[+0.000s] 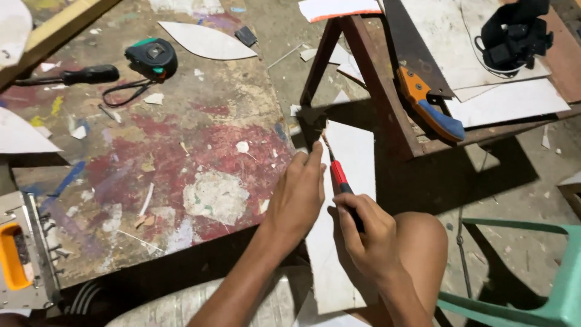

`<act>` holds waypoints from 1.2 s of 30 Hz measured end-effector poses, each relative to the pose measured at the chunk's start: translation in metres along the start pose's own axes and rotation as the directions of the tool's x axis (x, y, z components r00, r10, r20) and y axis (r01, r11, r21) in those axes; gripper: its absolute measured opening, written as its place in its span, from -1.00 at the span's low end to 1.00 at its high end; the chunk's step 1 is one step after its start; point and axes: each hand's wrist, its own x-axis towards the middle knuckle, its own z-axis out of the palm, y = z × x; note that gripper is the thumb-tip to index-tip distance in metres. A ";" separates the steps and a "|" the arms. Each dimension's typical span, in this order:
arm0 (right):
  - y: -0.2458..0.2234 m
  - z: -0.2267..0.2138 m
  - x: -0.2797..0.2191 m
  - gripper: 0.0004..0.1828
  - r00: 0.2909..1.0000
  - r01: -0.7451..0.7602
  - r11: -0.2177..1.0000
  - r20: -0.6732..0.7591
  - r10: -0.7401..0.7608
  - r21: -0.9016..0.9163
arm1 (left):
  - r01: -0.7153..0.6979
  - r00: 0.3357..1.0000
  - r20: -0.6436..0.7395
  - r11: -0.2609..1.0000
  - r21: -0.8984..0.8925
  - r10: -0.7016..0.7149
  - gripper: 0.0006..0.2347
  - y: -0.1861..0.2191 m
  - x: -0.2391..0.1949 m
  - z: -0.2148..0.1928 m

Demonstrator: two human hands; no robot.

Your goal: Using a utility knife to cut a curved shape out of a white board following a marked line.

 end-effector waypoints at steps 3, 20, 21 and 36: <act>0.008 -0.003 -0.007 -0.84 0.998 0.037 0.999 0.043 -0.036 -0.018 | 0.015 1.000 -0.011 1.000 -0.001 -0.015 -0.59 -0.006 0.000 0.007; -0.002 -0.014 0.005 -0.88 0.999 -0.042 0.996 0.022 0.041 0.084 | 0.235 0.927 -0.175 0.878 -0.417 -0.331 -0.70 -0.010 0.008 0.003; -0.006 -0.016 0.003 -0.85 0.984 -0.175 0.969 0.010 0.175 0.172 | 0.222 0.934 -0.172 0.884 -0.411 -0.314 -0.71 -0.013 0.006 0.002; -0.026 -0.019 0.007 -0.78 0.988 0.111 0.992 0.105 -0.116 0.052 | 0.147 0.910 -0.250 0.822 -0.550 -0.330 -0.78 -0.021 0.000 -0.003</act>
